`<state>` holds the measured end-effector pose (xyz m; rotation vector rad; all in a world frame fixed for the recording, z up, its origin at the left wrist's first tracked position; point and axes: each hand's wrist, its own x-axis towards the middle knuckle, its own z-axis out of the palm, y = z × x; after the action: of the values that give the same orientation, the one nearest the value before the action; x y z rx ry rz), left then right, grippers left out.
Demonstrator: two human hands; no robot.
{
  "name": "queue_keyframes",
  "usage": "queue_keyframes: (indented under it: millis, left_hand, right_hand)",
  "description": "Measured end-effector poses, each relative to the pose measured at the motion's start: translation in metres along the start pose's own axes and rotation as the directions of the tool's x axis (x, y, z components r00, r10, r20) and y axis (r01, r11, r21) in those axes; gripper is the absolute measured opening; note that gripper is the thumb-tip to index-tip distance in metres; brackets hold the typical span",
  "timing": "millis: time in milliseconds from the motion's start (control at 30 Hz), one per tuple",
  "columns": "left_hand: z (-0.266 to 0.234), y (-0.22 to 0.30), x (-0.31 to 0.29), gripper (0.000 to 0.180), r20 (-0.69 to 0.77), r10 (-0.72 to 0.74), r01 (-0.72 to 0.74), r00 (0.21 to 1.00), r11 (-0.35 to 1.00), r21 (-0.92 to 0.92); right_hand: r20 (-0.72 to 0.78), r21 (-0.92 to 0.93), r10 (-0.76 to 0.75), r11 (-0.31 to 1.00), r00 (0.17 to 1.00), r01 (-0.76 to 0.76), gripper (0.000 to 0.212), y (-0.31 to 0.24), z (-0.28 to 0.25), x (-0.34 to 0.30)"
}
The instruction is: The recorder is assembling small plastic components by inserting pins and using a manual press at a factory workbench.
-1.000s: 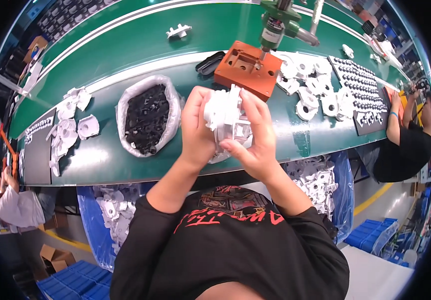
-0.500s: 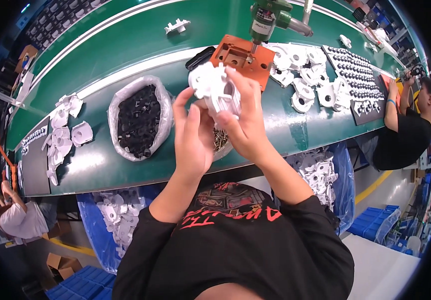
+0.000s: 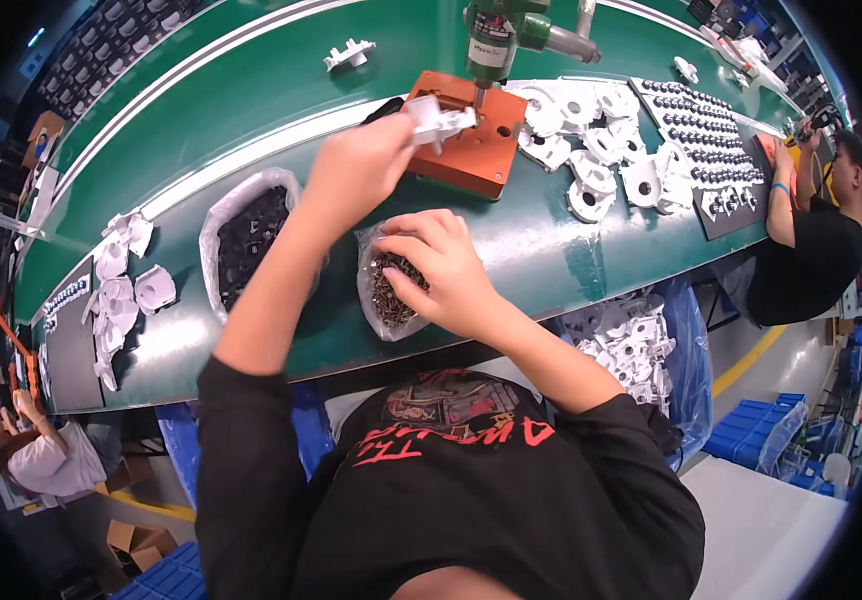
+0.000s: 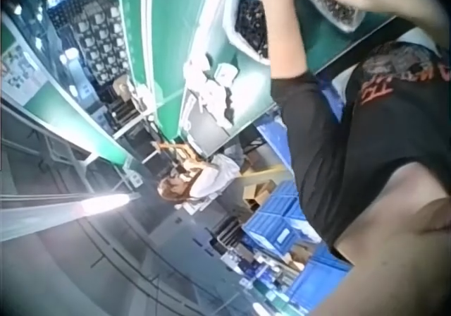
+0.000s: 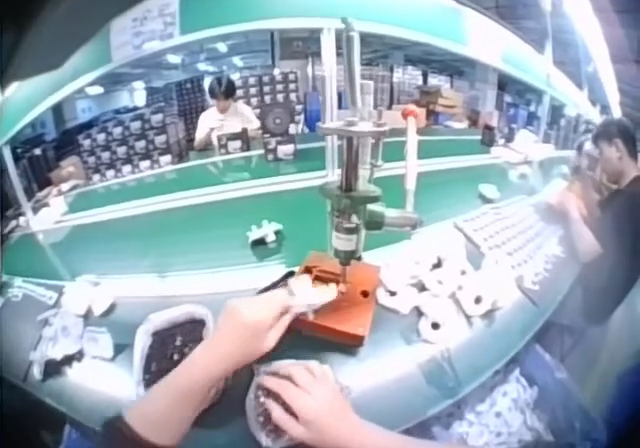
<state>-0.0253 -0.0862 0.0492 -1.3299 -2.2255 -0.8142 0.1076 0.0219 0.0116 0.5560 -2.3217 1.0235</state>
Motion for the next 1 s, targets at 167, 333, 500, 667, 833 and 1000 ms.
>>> queue_keyframes:
  millis: [167, 333, 500, 667, 833, 1000]
  left_hand:
    - [0.053, -0.047, 0.038, 0.007, 0.185, 0.059, -0.070, 0.981, 0.996, 0.054]
    - [0.078, -0.062, 0.037, 0.015, 0.166, 0.254, -0.278, 0.953, 0.950, 0.142]
    - [0.083, -0.050, 0.042, 0.019, 0.237, 0.179, -0.201, 0.955, 0.977, 0.070]
    - [0.089, -0.050, 0.034, 0.019, 0.151, 0.176, -0.185, 0.973, 0.982, 0.049]
    - [0.091, -0.048, 0.029, 0.022, 0.183, 0.091, -0.106, 0.979, 0.992, 0.072]
    - [0.046, -0.021, 0.018, 0.027, 0.169, 0.014, -0.020, 0.985, 0.999, 0.038]
  right_hand:
    - [0.001, -0.073, -0.066, 0.995, 0.998, 0.066, 0.021, 0.011, 0.004, -0.011]
    - [0.028, -0.125, -0.059, 0.990, 0.998, 0.063, 0.026, 0.008, 0.005, -0.010]
    - [0.078, -0.170, -0.021, 0.985, 0.997, 0.034, 0.026, 0.005, 0.003, -0.007]
    - [0.097, -0.157, -0.022, 0.987, 0.995, 0.037, 0.024, 0.005, 0.004, -0.006]
    - [0.090, -0.176, -0.021, 0.984, 0.996, 0.037, 0.024, 0.003, 0.008, -0.006]
    - [0.125, -0.218, -0.015, 0.975, 0.992, 0.042, 0.026, -0.001, 0.007, -0.004]
